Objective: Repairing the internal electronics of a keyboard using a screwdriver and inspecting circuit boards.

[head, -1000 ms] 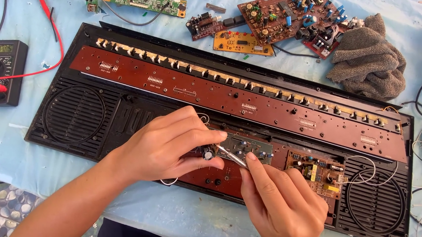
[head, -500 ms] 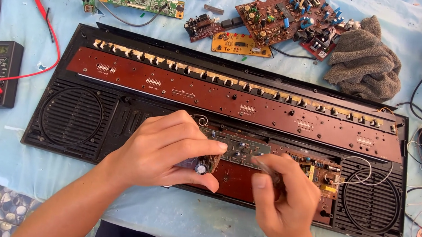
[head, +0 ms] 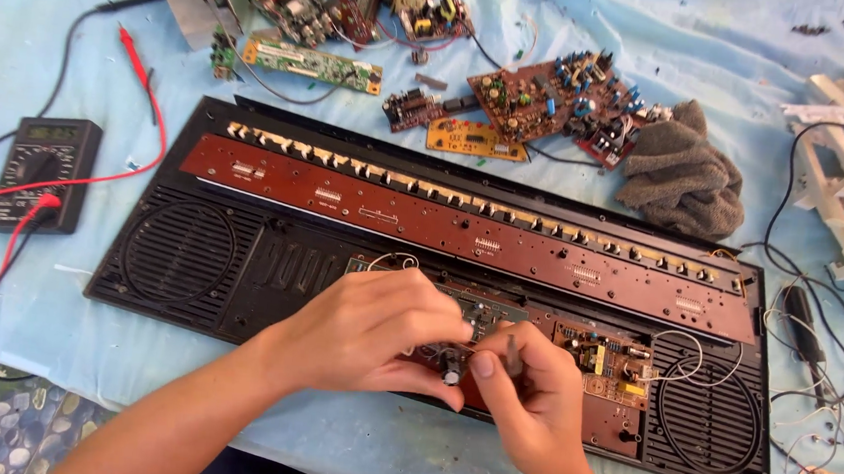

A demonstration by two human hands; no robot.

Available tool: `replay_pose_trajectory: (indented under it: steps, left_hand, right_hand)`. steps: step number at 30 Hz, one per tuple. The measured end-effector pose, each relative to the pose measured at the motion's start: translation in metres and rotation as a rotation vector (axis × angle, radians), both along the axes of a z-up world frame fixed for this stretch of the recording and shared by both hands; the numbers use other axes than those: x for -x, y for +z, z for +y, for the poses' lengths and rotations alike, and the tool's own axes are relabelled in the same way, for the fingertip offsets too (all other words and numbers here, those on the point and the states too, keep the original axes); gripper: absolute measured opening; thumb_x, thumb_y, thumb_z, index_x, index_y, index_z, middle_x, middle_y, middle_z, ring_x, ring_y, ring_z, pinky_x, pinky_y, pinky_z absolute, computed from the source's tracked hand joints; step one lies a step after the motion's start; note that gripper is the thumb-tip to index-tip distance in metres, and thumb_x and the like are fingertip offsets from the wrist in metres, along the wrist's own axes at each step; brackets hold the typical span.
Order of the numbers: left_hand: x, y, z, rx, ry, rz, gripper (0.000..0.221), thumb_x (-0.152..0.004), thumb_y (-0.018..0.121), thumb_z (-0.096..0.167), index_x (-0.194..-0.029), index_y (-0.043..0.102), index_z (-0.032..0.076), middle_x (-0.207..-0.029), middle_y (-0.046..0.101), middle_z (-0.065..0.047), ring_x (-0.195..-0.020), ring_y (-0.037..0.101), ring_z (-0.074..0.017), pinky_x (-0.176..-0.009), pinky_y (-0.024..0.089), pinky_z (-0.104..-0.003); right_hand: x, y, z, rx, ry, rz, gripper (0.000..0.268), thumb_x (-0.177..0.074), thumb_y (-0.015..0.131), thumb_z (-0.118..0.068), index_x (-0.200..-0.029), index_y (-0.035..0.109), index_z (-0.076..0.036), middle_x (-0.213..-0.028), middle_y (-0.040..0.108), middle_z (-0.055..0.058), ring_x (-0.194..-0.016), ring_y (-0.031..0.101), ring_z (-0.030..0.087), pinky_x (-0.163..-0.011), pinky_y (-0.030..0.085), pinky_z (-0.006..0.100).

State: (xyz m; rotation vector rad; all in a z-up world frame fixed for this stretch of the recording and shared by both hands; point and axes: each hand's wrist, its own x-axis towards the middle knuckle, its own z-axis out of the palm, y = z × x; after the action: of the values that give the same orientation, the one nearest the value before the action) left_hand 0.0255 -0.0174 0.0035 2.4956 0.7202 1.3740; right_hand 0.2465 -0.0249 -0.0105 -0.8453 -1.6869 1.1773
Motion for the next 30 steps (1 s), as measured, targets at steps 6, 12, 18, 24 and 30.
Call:
replay_pose_trajectory:
  steps: [6,12,18,24,30]
  left_hand:
    - [-0.006,0.016,0.000,0.406,-0.136,-0.320,0.053,-0.082,0.084,0.029,-0.126,0.063,0.010,-0.118,0.067,-0.009,-0.099,0.064,-0.0163,-0.081,0.062,-0.027]
    - [-0.020,0.023,-0.001,0.558,-0.270,-0.573,0.039,-0.094,0.076,0.031,-0.129,0.066,0.014,-0.116,0.075,-0.008,-0.110,0.073,-0.0178,-0.084,0.060,-0.029]
    - [-0.060,0.050,0.003,0.391,-0.195,-0.942,0.049,-0.108,0.040,0.059,-0.106,0.053,0.011,-0.090,0.060,-0.004,-0.084,0.057,-0.0143,-0.080,0.048,-0.029]
    - [-0.073,0.098,0.033,0.314,-0.220,-1.277,0.060,-0.099,0.024,0.066,-0.072,0.046,0.017,-0.065,0.041,0.003,-0.062,0.042,-0.0110,-0.065,0.036,-0.026]
    - [-0.045,0.135,0.050,0.287,-0.410,-1.623,0.053,-0.103,0.032,0.057,-0.082,0.052,0.013,-0.066,0.044,0.001,-0.051,0.046,-0.0143,-0.046,0.039,-0.028]
  right_hand:
    - [-0.005,-0.004,0.005,-0.100,-0.075,0.203,0.026,-0.103,0.056,-0.021,-0.082,0.056,-0.007,-0.064,0.044,0.000,-0.060,0.034,0.011,-0.056,0.028,0.027]
    - [-0.013,-0.004,0.011,0.026,0.046,0.385,0.018,-0.103,0.055,-0.012,-0.090,0.059,0.001,-0.065,0.044,0.005,-0.054,0.036,0.012,-0.049,0.030,0.025]
    - [0.019,0.045,0.011,-0.014,0.003,0.342,0.023,-0.105,0.055,-0.018,-0.086,0.052,-0.005,-0.058,0.036,-0.002,-0.047,0.031,0.008,-0.044,0.025,0.024]
    - [0.049,0.080,0.020,-0.034,0.007,0.309,0.018,-0.107,0.053,-0.017,-0.092,0.051,-0.008,-0.055,0.041,-0.002,-0.046,0.034,0.007,-0.047,0.028,0.023]
    - [0.056,0.140,0.018,-0.446,-0.187,-0.034,0.036,-0.113,0.033,-0.033,-0.126,0.044,-0.002,-0.075,0.042,0.003,-0.056,0.035,0.007,-0.055,0.027,0.021]
